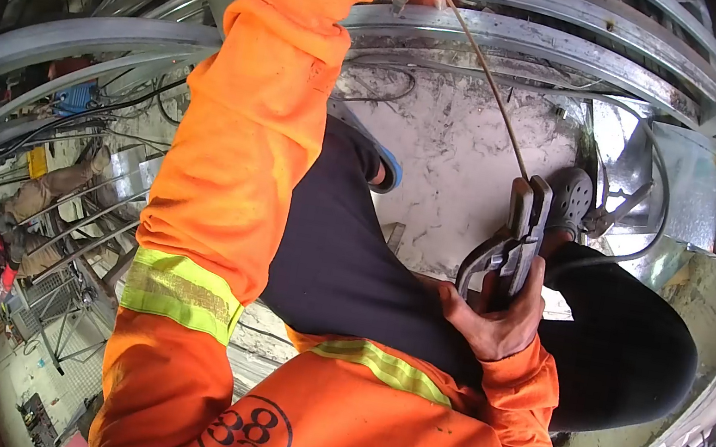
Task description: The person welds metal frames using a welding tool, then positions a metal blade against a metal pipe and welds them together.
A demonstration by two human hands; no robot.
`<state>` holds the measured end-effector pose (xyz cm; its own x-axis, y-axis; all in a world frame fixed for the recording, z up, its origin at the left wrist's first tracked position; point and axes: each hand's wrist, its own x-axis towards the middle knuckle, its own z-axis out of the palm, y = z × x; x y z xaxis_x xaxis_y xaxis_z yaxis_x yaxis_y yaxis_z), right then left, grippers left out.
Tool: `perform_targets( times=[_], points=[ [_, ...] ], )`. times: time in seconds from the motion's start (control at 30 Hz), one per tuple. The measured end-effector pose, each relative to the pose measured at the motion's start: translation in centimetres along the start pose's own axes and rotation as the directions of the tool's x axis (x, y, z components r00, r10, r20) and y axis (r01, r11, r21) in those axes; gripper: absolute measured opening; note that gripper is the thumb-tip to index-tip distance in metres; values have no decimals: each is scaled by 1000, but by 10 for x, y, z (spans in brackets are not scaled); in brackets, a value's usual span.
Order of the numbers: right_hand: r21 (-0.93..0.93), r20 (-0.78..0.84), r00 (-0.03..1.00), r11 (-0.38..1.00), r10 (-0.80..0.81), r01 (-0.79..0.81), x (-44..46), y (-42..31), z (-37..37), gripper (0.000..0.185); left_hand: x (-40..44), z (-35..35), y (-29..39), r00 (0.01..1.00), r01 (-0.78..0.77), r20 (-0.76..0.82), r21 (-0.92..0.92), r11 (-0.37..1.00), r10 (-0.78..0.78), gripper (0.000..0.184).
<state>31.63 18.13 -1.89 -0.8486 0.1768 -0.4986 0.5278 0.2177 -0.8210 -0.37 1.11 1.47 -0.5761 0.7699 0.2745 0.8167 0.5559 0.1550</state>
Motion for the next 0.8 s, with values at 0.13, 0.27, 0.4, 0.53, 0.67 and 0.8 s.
perform_targets(
  times=[0.13,0.27,0.4,0.53,0.67,0.8],
  points=[
    [-78,-17,998,995,-59,57,0,14,2,72,14,-28,29,941,103,293,229,968,-170,34],
    [-96,9,999,995,-38,39,1,9,-1,72,11,-23,29,949,230,220,17,973,-228,37],
    [-242,-24,895,871,-445,427,5,39,5,72,7,-14,26,935,352,140,-279,894,-325,41],
    [102,-71,993,990,-94,101,2,11,1,74,4,-16,24,915,378,61,-474,795,-399,45],
    [30,-144,977,986,-156,162,-1,13,2,76,6,-19,20,926,377,178,-383,844,-333,51],
    [56,-44,999,998,-16,18,-3,11,-1,72,-11,0,8,957,268,-2,-379,886,-291,39]
  ],
)
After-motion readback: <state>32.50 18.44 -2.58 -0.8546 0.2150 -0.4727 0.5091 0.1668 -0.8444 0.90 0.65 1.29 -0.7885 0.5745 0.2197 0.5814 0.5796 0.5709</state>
